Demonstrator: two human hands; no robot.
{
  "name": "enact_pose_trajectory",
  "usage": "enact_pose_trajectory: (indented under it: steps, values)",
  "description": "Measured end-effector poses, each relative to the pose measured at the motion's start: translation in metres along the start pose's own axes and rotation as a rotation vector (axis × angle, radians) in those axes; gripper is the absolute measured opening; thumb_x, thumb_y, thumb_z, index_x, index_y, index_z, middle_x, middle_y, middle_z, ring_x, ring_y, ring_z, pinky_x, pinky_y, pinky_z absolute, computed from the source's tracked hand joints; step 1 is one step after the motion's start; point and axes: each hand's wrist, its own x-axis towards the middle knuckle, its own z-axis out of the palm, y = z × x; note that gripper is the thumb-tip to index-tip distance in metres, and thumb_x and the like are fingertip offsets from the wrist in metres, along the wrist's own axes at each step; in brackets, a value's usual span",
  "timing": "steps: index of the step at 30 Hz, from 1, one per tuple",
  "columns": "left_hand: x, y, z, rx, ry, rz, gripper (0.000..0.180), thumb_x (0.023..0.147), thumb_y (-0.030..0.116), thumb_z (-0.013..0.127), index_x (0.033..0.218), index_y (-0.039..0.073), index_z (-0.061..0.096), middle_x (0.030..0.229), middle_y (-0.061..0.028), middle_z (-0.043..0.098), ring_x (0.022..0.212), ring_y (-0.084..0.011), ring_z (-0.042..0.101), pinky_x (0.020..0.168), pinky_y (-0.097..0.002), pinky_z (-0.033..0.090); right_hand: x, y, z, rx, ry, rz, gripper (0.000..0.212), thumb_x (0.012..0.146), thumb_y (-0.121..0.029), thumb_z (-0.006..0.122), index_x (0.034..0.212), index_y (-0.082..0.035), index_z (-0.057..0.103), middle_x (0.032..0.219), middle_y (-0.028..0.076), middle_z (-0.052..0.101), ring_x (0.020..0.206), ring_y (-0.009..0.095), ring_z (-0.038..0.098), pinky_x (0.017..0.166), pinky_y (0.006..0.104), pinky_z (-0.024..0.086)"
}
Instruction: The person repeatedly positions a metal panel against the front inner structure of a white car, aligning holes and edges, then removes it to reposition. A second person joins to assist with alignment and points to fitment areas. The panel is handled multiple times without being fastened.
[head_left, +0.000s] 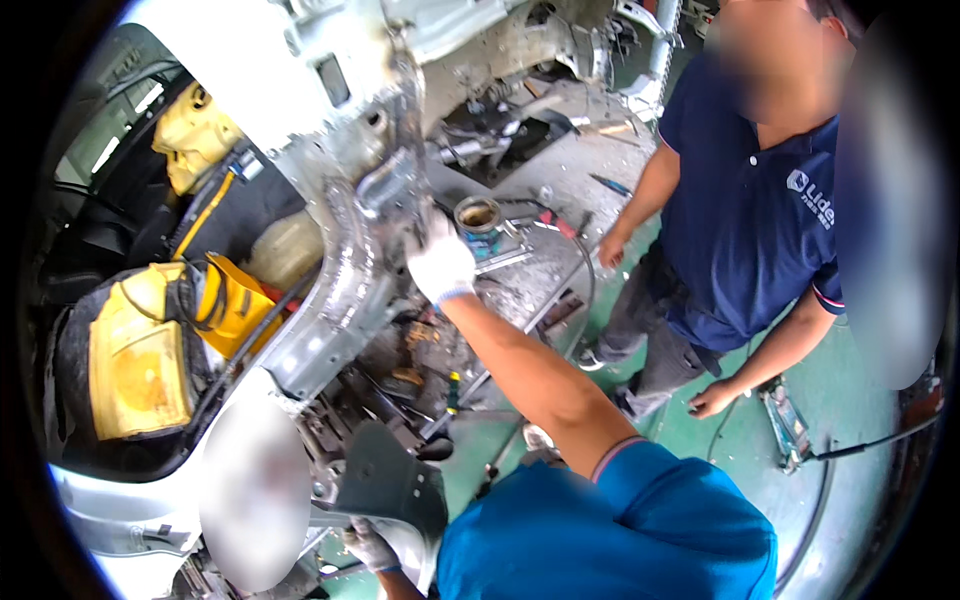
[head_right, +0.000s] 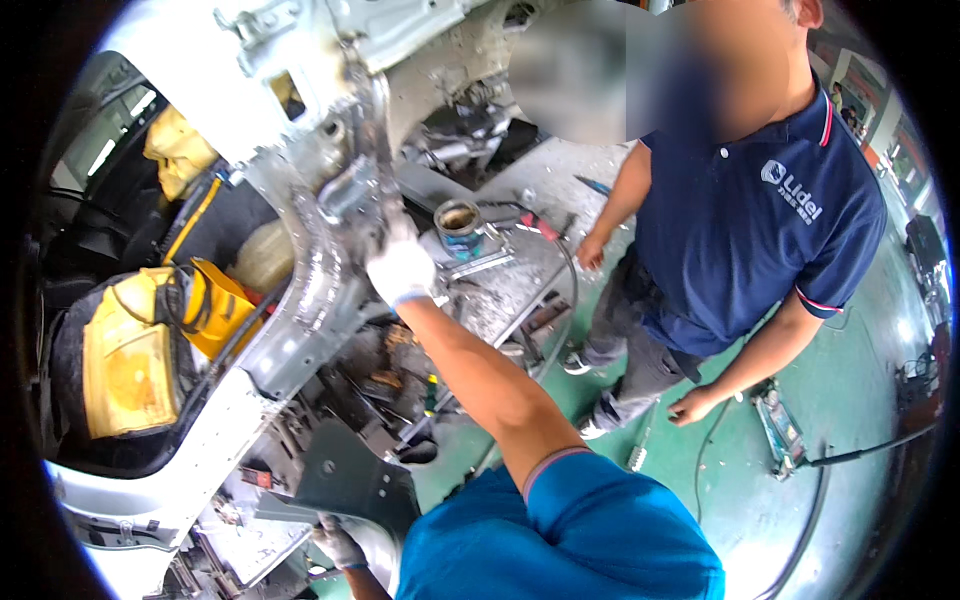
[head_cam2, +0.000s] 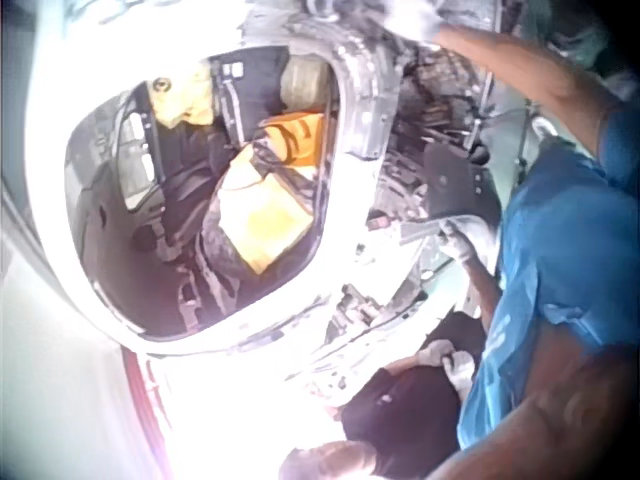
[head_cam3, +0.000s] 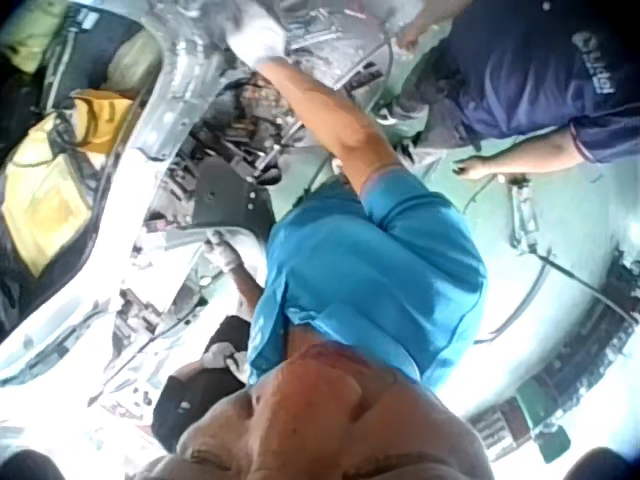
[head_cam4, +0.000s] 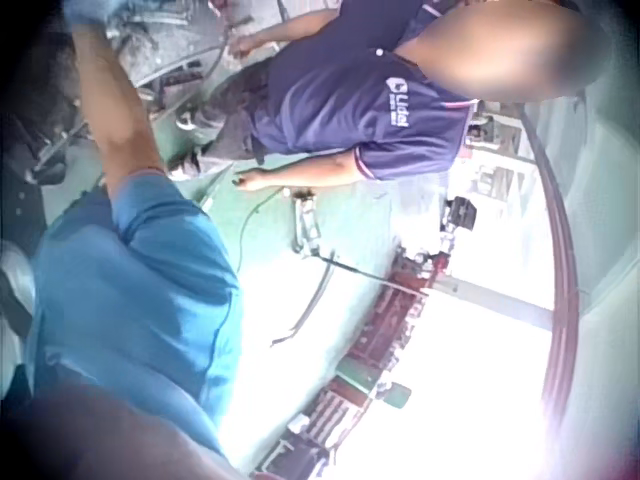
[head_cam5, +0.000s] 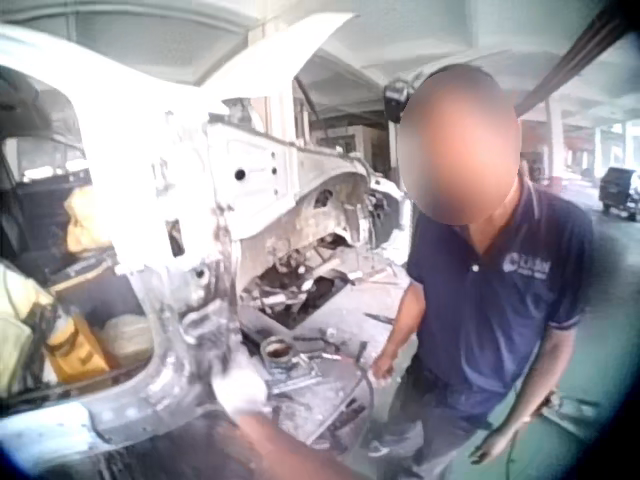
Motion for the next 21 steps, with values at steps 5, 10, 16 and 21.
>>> enact_pose_trajectory:
  steps: [5, 10, 16, 21]
  values:
    - [-0.008, 0.004, 0.003, -0.082, -0.102, -0.116, 0.033, 0.107, 0.031, 0.069, 0.112, -0.001, 0.069, 0.100, -0.0012, 0.068, 0.086, -0.0106, 0.056, 0.078, -0.0290, 0.047, -0.134, 0.052, 0.064, -0.076, -0.701, -0.235, 0.051, 0.084, -0.040, 0.070, 0.125, -0.010, 0.066, 0.115, 0.023, 0.074, 0.105, 0.043, 0.071, 0.090, 0.0535, 0.057]
    - [-0.027, 0.027, 0.008, 0.045, -0.183, -0.184, 0.039, 0.108, 0.030, 0.062, 0.120, -0.007, 0.066, 0.101, -0.0074, 0.067, 0.090, -0.0206, 0.056, 0.084, -0.0376, 0.050, -0.233, 0.108, 0.082, -0.249, -1.047, -0.101, 0.061, 0.084, -0.040, 0.070, 0.138, -0.012, 0.064, 0.115, 0.022, 0.075, 0.108, 0.040, 0.072, 0.090, 0.0525, 0.056]
    - [-0.030, 0.028, 0.014, -0.077, -0.254, -0.219, 0.037, 0.107, 0.031, 0.066, 0.122, -0.003, 0.067, 0.101, -0.0018, 0.063, 0.090, -0.0141, 0.053, 0.079, -0.0329, 0.048, -0.283, 0.179, 0.082, -0.278, -1.093, 0.057, 0.042, 0.083, -0.033, 0.070, 0.111, -0.003, 0.078, 0.107, 0.024, 0.077, 0.101, 0.042, 0.074, 0.086, 0.0521, 0.057]
    - [-0.026, 0.020, 0.027, -0.046, -0.308, -0.165, 0.042, 0.108, 0.035, 0.065, 0.119, -0.006, 0.066, 0.098, -0.0058, 0.063, 0.085, -0.0171, 0.052, 0.073, -0.0362, 0.049, -0.294, 0.205, 0.062, -0.333, -1.083, 0.134, 0.049, 0.084, -0.036, 0.071, 0.121, -0.005, 0.076, 0.117, 0.021, 0.076, 0.109, 0.040, 0.073, 0.093, 0.0516, 0.056]
